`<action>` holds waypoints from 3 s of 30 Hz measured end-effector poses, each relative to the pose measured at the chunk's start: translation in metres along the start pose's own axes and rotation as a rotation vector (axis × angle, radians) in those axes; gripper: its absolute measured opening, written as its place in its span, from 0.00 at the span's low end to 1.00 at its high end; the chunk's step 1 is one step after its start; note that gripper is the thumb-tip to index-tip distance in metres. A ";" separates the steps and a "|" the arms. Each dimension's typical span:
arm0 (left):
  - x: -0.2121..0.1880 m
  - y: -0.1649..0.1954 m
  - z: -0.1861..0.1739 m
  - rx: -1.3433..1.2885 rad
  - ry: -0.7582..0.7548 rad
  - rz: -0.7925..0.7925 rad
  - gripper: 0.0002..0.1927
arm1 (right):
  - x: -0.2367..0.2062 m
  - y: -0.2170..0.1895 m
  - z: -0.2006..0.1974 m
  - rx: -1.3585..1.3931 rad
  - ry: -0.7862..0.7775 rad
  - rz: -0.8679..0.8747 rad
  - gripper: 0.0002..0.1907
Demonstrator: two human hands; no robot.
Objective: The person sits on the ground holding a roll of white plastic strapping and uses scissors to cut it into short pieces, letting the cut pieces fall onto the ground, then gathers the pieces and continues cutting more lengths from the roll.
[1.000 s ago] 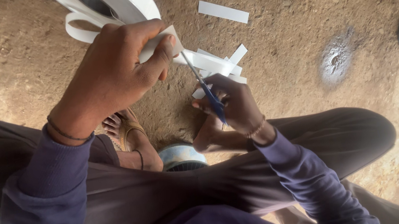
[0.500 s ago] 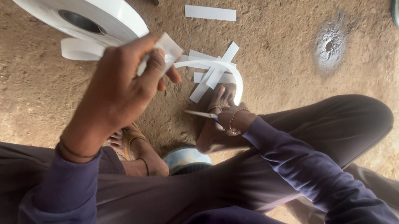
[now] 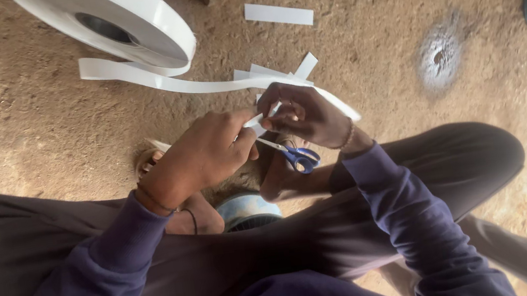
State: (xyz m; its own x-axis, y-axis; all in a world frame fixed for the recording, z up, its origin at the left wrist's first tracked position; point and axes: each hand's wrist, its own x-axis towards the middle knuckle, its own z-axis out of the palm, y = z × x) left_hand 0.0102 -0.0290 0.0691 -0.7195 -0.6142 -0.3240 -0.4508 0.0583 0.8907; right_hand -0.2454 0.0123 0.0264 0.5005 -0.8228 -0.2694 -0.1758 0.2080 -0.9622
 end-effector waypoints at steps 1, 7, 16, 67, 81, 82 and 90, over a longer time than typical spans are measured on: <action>0.001 0.000 0.002 -0.006 0.009 -0.013 0.21 | -0.001 0.007 -0.004 0.053 0.000 0.014 0.09; 0.003 0.004 -0.008 0.053 0.131 -0.008 0.18 | -0.006 0.044 -0.064 0.326 0.837 0.039 0.07; -0.005 0.017 -0.038 0.407 0.323 -0.138 0.08 | 0.000 0.100 -0.087 -0.041 1.125 0.346 0.18; 0.005 0.033 -0.040 -0.517 0.821 0.234 0.12 | -0.002 -0.058 0.016 -0.486 0.115 -0.182 0.03; 0.028 0.025 0.037 -0.233 0.815 0.151 0.32 | 0.003 -0.064 0.028 -0.228 0.472 -0.273 0.30; 0.028 0.025 0.036 -0.238 0.824 0.157 0.32 | 0.002 -0.063 0.029 -0.209 0.463 -0.253 0.32; 0.028 0.038 0.009 -0.331 0.893 0.257 0.28 | 0.001 -0.051 0.030 -0.147 0.409 -0.134 0.18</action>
State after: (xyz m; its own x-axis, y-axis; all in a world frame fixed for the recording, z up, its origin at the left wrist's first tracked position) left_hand -0.0321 -0.0367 0.0908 -0.0499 -0.9902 0.1307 -0.0674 0.1340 0.9887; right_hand -0.2104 0.0165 0.0735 0.1564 -0.9848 -0.0760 -0.2652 0.0323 -0.9637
